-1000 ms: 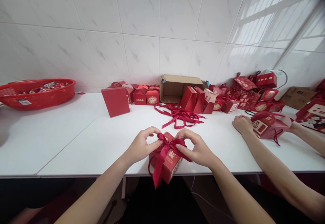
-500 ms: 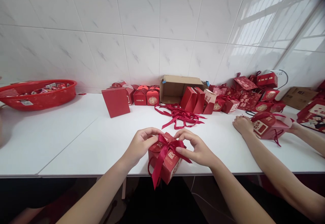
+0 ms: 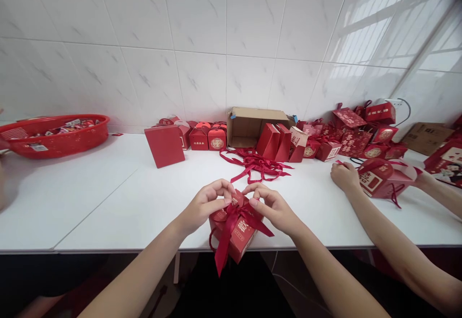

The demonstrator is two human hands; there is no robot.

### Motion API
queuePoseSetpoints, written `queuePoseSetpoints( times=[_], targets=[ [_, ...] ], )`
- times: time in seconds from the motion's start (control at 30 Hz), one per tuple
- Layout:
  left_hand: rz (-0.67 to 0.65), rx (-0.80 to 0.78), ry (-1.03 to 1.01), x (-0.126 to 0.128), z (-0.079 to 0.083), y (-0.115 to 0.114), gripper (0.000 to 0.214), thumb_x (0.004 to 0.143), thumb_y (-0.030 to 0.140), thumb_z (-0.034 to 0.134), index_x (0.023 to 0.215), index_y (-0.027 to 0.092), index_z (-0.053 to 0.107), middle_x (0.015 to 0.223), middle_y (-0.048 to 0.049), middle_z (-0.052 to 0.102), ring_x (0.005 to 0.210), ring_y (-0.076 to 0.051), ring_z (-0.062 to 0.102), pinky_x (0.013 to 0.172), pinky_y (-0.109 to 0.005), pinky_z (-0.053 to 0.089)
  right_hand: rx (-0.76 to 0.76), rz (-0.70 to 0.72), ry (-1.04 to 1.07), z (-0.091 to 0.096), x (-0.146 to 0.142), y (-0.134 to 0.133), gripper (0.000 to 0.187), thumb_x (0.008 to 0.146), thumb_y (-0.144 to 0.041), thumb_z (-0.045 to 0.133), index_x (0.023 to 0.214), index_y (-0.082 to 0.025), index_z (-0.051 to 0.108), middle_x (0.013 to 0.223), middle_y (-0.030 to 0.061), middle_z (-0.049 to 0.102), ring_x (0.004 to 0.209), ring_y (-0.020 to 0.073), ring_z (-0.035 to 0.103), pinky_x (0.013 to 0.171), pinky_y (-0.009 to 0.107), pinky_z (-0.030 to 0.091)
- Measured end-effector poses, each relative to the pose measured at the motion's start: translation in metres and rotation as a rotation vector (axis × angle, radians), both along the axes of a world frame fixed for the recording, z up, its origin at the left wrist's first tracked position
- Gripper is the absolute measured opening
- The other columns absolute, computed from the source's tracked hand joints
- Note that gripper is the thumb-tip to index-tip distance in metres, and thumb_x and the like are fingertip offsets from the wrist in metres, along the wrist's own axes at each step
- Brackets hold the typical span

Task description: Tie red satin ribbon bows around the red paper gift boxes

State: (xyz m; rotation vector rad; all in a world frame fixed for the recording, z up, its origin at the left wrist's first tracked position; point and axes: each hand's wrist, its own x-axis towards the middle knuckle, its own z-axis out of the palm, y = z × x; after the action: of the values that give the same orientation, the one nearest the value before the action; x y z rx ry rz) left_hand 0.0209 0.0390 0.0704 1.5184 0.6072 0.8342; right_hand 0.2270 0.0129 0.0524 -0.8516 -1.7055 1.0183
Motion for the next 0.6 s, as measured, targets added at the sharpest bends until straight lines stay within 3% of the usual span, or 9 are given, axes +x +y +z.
queuePoseSetpoints(
  times=[0.23,0.43,0.6],
  targets=[
    [-0.035,-0.075,-0.101,-0.007,-0.012,0.005,0.025,0.079,0.022,0.062,0.101,0.019,0.052,0.088,-0.0029,0.057,0.080,-0.013,0.055,0.071,-0.024,0.043,-0.132,-0.050,0.156,-0.009,-0.007,0.004,0.036,0.082,-0.040,0.056,0.057,-0.018,0.044,0.100,0.0045,0.059,0.093,0.0181,0.053,0.083,0.031,0.038],
    [-0.074,-0.148,-0.085,-0.006,-0.010,0.006,0.021,0.073,0.005,0.048,0.089,0.018,0.050,0.078,0.0004,0.054,0.064,-0.009,0.049,0.059,-0.021,0.038,-0.177,-0.065,0.230,-0.012,-0.011,0.004,0.036,0.080,-0.038,0.058,0.055,-0.017,0.045,0.097,0.0037,0.058,0.087,0.0162,0.053,0.080,0.029,0.037],
    [-0.074,-0.107,-0.029,-0.004,-0.004,0.006,0.020,0.070,0.003,0.043,0.083,0.016,0.051,0.074,0.0001,0.052,0.068,-0.010,0.046,0.064,-0.021,0.036,-0.151,-0.072,0.196,-0.012,-0.011,0.005,0.037,0.081,-0.037,0.058,0.054,-0.017,0.043,0.097,0.0042,0.058,0.089,0.0171,0.052,0.083,0.030,0.036]
  ],
)
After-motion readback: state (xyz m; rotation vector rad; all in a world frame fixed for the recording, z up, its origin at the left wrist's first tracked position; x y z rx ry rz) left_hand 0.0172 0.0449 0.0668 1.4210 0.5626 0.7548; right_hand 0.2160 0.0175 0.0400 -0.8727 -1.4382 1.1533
